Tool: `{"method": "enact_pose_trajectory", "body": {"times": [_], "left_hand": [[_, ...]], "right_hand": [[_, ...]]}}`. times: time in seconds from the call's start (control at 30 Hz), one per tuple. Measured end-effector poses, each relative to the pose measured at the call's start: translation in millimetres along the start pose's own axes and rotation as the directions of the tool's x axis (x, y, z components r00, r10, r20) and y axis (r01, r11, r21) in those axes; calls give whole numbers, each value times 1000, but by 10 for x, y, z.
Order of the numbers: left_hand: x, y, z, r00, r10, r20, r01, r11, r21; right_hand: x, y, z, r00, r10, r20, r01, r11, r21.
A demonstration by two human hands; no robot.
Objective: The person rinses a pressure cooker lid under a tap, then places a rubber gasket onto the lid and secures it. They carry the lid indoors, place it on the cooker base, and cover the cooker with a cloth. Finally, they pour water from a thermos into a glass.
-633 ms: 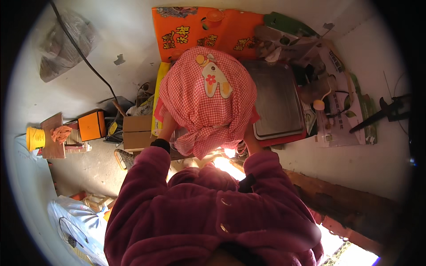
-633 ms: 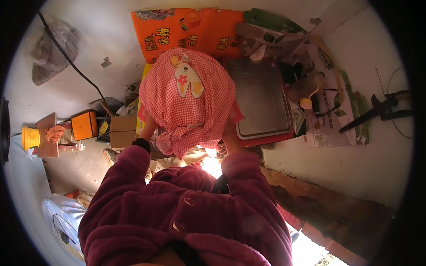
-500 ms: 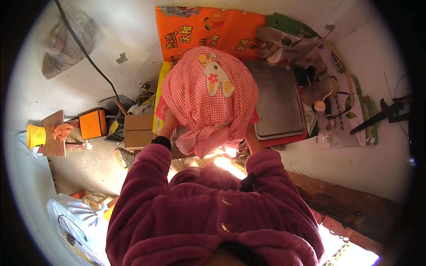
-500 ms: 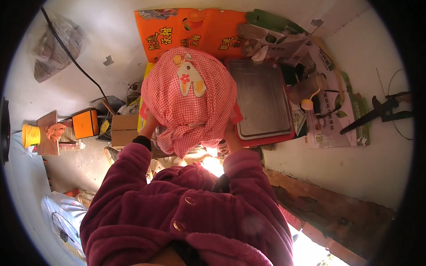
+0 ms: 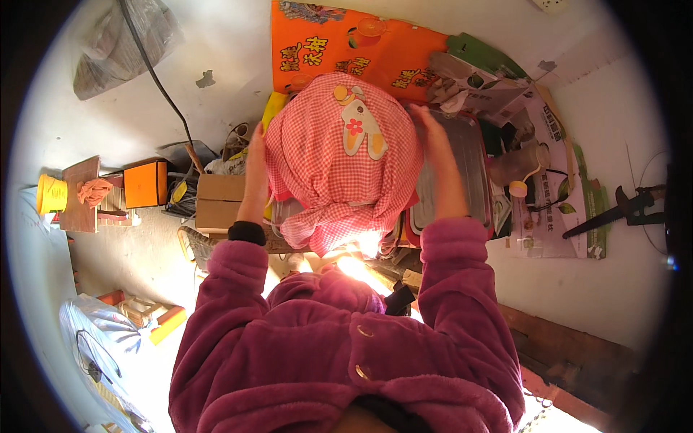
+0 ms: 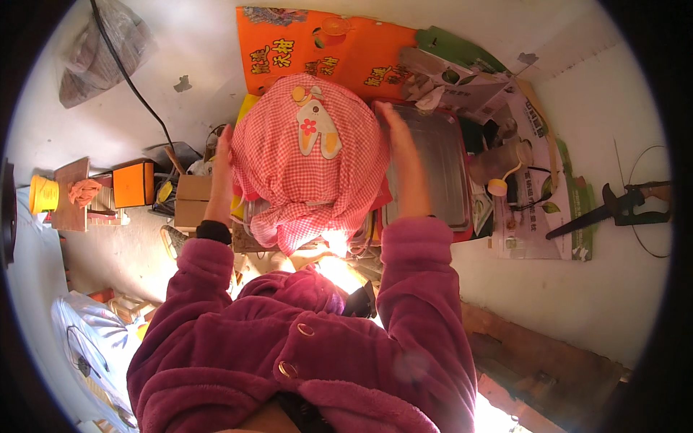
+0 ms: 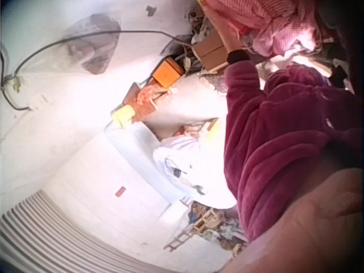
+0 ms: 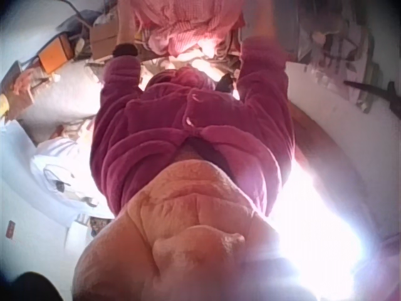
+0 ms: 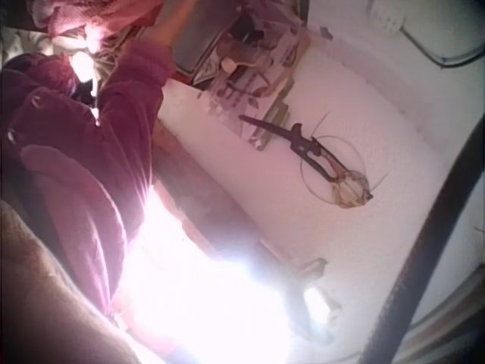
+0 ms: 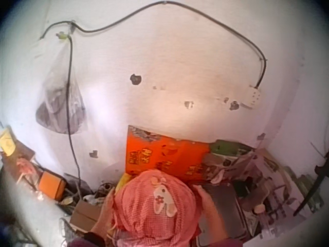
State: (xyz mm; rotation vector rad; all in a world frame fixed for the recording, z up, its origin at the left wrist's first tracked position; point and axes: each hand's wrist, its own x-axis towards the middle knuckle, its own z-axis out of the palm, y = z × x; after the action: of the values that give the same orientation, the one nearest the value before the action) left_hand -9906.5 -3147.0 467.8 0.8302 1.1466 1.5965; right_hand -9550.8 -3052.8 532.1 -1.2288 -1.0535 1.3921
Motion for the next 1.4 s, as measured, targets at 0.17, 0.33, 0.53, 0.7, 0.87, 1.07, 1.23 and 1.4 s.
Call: {"method": "enact_pose_trajectory", "body": {"times": [0.17, 0.33, 0.53, 0.7, 0.87, 1.07, 1.23, 1.4], "left_hand": [[-51, -286, 180, 951, -310, 7, 306, 937, -168], [-57, -412, 152, 944, -330, 25, 322, 895, -308], [-72, -419, 186, 942, -334, 16, 320, 884, -340], [-45, -674, 128, 928, -372, 12, 357, 879, -316], [-8, -991, -10, 925, -380, 7, 369, 894, -254], [-60, -1137, -88, 956, -287, 52, 291, 929, -229], [-313, -802, -456, 982, -190, -10, 178, 896, 408], [-724, -425, -492, 974, -226, -25, 227, 961, 155]], "right_hand": [[-41, 9, 222, 973, 233, 9, -232, 972, -47], [-19, 64, 44, 954, 293, -59, -295, 955, -26], [-415, 525, -21, 953, 302, 28, -274, 816, 509], [-743, 1050, 237, 964, 131, -232, -8, 886, 464], [-714, 1216, 266, 961, 99, -258, 5, 928, 373], [-839, 1470, 154, 959, 138, -249, -39, 930, 365], [-1263, 1408, -22, 945, 200, -259, -57, 879, 473], [-1789, 1325, 35, 874, 154, -462, 1, 948, 318]]}}
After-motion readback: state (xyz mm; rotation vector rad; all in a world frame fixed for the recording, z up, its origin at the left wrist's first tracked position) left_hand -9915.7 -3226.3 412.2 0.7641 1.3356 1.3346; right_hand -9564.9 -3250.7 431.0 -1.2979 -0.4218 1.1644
